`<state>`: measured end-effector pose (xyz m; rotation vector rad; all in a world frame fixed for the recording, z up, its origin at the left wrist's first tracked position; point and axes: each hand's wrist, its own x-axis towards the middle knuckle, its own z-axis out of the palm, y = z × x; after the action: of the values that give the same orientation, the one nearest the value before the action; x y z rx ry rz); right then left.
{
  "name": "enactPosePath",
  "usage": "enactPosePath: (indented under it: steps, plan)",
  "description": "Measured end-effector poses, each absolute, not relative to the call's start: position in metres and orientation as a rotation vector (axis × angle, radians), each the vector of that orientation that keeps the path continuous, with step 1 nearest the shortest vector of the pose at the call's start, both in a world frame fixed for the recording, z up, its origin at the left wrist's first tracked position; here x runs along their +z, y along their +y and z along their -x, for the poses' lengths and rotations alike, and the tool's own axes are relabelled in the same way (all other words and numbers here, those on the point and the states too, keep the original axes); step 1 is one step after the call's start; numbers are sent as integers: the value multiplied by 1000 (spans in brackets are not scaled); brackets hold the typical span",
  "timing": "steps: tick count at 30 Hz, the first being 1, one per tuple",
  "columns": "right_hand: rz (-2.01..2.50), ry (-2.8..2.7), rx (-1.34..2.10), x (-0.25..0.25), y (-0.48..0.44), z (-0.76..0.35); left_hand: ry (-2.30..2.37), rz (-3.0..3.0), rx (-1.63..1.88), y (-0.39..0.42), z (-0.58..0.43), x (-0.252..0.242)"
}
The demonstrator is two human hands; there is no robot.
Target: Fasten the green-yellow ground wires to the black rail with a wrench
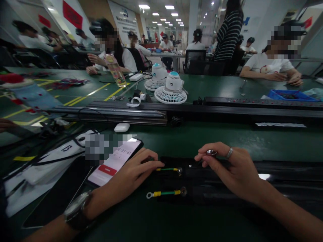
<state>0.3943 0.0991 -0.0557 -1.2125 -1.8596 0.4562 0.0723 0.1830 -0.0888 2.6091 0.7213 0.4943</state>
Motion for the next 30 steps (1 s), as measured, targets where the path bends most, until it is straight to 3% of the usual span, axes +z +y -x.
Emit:
enactPosePath:
  steps: [8,13,21,30]
  plan:
    - [1116,-1815,717,-46,85,-383,562,-2810,411,187,-93,-50]
    - [1075,-1854,644,-58,66,-386,285,-2928,208,201,-120,-32]
    - [1127,-1557,716,-78,51,-395,5,-2949,59,225,-160,-46]
    - [1173,-1869,724,-68,61,-376,15,-2878,135,225,-165,-57]
